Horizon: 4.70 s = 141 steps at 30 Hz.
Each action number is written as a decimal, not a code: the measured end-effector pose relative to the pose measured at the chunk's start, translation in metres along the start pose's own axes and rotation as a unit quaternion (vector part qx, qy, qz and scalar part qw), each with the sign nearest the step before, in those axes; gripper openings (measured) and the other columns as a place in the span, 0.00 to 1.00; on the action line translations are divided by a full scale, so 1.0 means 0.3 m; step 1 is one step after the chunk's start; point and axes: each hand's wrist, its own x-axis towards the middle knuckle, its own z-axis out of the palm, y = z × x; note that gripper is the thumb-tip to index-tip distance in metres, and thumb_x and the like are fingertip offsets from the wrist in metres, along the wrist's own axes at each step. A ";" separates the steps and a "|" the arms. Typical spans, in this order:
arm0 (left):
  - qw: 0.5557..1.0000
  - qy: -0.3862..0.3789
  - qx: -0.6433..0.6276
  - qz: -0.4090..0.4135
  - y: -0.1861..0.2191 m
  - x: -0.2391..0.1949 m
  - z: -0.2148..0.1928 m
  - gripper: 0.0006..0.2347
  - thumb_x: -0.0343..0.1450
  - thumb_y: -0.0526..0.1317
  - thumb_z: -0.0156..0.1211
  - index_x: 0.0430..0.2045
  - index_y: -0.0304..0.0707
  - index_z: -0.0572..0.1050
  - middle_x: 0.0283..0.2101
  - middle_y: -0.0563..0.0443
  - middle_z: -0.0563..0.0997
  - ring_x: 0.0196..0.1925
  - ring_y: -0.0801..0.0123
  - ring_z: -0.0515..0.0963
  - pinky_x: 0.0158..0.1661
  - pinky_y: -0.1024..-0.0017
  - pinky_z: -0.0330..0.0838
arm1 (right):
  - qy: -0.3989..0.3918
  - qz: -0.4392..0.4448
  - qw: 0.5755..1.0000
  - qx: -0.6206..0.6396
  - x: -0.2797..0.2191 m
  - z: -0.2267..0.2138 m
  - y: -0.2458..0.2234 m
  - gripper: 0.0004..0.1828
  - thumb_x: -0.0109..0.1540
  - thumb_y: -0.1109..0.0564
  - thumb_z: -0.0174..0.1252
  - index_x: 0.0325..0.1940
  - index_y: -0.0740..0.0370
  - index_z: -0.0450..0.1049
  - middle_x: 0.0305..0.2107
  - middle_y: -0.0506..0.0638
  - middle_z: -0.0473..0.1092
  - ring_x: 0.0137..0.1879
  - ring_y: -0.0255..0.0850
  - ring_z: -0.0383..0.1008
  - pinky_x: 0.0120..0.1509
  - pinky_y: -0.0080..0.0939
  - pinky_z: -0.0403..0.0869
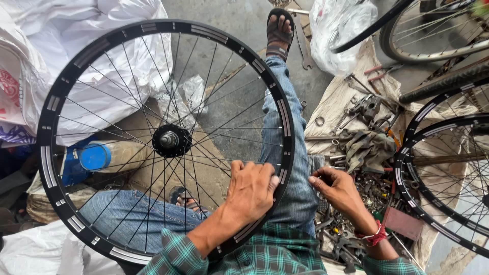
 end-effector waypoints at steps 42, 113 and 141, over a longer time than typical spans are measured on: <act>0.937 0.110 -0.329 0.051 -0.085 -0.023 -0.068 0.03 0.71 0.31 0.64 0.34 0.30 0.80 0.32 0.48 0.84 0.30 0.72 0.83 0.31 0.76 0.76 | 0.255 -0.372 0.887 -0.102 -0.229 0.128 -0.404 0.08 0.57 0.60 0.73 0.37 0.64 0.81 0.30 0.51 0.74 0.36 0.42 0.75 0.40 0.41 0.70; 0.905 0.136 -0.278 0.293 -0.113 -0.025 -0.090 0.10 0.57 0.21 0.57 0.16 0.38 0.79 0.29 0.54 0.85 0.40 0.67 0.82 0.48 0.67 0.72 | 0.205 -0.418 0.881 -0.089 -0.017 0.201 -0.204 0.23 0.58 0.66 0.58 0.58 0.56 0.74 0.27 0.51 0.81 0.30 0.43 0.84 0.32 0.40 0.80; 0.951 0.105 0.172 0.234 -0.147 -0.120 -0.037 0.07 0.67 0.34 0.59 0.36 0.37 0.79 0.34 0.48 0.79 0.43 0.60 0.78 0.54 0.57 0.64 | -0.054 -0.403 0.913 0.026 0.494 -0.005 -0.677 0.15 0.58 0.58 0.73 0.44 0.65 0.76 0.32 0.46 0.75 0.35 0.31 0.76 0.37 0.30 0.76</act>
